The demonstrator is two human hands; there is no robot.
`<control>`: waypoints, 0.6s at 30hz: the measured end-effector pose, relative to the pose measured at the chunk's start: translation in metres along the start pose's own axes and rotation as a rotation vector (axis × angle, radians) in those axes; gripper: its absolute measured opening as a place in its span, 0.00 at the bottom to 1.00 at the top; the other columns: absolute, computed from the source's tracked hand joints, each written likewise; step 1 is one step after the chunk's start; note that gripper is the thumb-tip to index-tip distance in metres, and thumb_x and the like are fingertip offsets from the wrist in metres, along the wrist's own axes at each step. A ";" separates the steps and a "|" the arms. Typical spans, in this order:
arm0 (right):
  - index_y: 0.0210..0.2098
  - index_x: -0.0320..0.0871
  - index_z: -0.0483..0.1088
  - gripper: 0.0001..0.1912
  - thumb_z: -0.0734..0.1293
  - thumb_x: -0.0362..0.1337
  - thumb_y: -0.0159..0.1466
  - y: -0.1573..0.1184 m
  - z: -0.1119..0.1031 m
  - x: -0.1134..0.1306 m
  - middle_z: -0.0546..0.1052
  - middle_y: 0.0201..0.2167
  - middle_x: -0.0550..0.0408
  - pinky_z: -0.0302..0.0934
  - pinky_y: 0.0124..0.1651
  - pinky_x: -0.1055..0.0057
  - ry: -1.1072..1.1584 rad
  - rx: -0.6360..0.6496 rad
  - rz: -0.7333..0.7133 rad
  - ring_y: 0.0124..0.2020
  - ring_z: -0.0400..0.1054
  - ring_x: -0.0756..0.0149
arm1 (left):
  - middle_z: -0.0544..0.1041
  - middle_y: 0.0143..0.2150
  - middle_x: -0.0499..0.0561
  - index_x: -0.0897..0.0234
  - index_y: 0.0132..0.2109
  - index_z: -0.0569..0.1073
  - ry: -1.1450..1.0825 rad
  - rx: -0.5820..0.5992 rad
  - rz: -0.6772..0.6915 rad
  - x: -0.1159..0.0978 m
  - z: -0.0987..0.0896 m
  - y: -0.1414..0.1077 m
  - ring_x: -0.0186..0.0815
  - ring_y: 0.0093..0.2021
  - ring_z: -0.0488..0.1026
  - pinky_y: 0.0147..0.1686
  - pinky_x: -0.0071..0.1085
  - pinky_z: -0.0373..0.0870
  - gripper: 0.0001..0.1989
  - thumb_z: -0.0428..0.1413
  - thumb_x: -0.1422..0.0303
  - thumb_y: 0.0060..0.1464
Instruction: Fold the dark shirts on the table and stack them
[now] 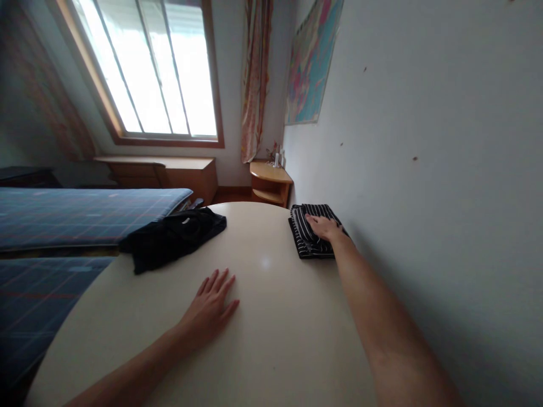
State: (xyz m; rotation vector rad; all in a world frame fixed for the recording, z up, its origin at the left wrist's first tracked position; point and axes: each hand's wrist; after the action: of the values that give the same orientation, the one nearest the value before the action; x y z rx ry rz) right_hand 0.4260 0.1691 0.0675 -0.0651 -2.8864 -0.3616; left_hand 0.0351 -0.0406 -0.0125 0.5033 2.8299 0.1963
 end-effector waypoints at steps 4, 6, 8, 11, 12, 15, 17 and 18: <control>0.62 0.47 0.67 0.29 0.55 0.54 0.69 -0.024 0.006 0.000 0.64 0.66 0.44 0.47 0.66 0.46 -0.010 0.046 0.052 0.66 0.55 0.47 | 0.58 0.71 0.59 0.61 0.67 0.63 -0.005 -0.012 0.000 -0.002 -0.004 0.001 0.54 0.71 0.51 0.66 0.54 0.53 0.30 0.48 0.53 0.62; 0.59 0.45 0.70 0.25 0.54 0.49 0.71 -0.033 -0.001 0.004 0.68 0.63 0.45 0.51 0.65 0.54 0.037 -0.011 0.028 0.64 0.59 0.52 | 0.61 0.70 0.58 0.61 0.65 0.65 -0.017 -0.012 -0.001 -0.002 -0.009 0.003 0.53 0.71 0.53 0.66 0.52 0.55 0.29 0.49 0.54 0.62; 0.55 0.42 0.72 0.25 0.51 0.44 0.72 -0.043 -0.011 0.018 0.73 0.58 0.44 0.54 0.62 0.60 0.108 -0.135 0.030 0.60 0.64 0.55 | 0.65 0.68 0.56 0.60 0.63 0.68 -0.043 -0.021 0.000 0.003 -0.016 0.007 0.50 0.69 0.58 0.65 0.49 0.58 0.26 0.50 0.56 0.62; 0.52 0.40 0.72 0.25 0.49 0.43 0.72 -0.069 -0.013 0.056 0.75 0.52 0.41 0.55 0.61 0.61 0.198 -0.387 0.022 0.55 0.66 0.54 | 0.70 0.63 0.57 0.62 0.60 0.71 -0.060 -0.086 -0.042 0.024 -0.027 0.017 0.46 0.63 0.67 0.63 0.44 0.62 0.22 0.49 0.59 0.63; 0.52 0.40 0.71 0.25 0.49 0.43 0.72 -0.080 -0.008 0.071 0.75 0.52 0.42 0.55 0.61 0.60 0.226 -0.429 -0.015 0.55 0.66 0.54 | 0.70 0.64 0.58 0.63 0.60 0.71 -0.042 -0.136 -0.078 0.034 -0.031 0.021 0.47 0.63 0.66 0.64 0.44 0.61 0.22 0.49 0.60 0.63; 0.51 0.41 0.71 0.22 0.52 0.43 0.72 -0.117 0.016 0.111 0.75 0.52 0.44 0.54 0.61 0.59 0.266 -0.319 -0.155 0.55 0.65 0.55 | 0.61 0.69 0.59 0.66 0.61 0.71 0.060 -0.327 -0.209 0.069 -0.039 0.029 0.50 0.69 0.57 0.67 0.44 0.55 0.23 0.50 0.62 0.63; 0.52 0.43 0.72 0.19 0.55 0.42 0.71 -0.137 0.032 0.128 0.74 0.54 0.46 0.53 0.62 0.59 0.235 -0.155 -0.264 0.55 0.64 0.55 | 0.57 0.71 0.58 0.63 0.63 0.71 0.094 -0.392 -0.302 0.087 -0.042 0.030 0.52 0.71 0.52 0.68 0.45 0.53 0.24 0.51 0.63 0.62; 0.53 0.44 0.71 0.18 0.57 0.41 0.70 -0.144 0.038 0.133 0.74 0.55 0.48 0.52 0.63 0.60 0.235 -0.086 -0.298 0.56 0.64 0.57 | 0.55 0.72 0.59 0.63 0.64 0.70 0.103 -0.394 -0.336 0.094 -0.043 0.029 0.53 0.71 0.51 0.67 0.46 0.54 0.25 0.51 0.63 0.61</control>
State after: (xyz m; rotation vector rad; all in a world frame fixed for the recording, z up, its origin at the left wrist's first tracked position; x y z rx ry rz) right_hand 0.2778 0.0416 0.0281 0.3715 -2.6461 -0.5088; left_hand -0.0522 0.0161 0.0125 -0.0680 2.8109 0.7066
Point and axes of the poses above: each hand's wrist, its own y-axis towards the middle knuckle, its own z-axis out of the palm, x = y × z
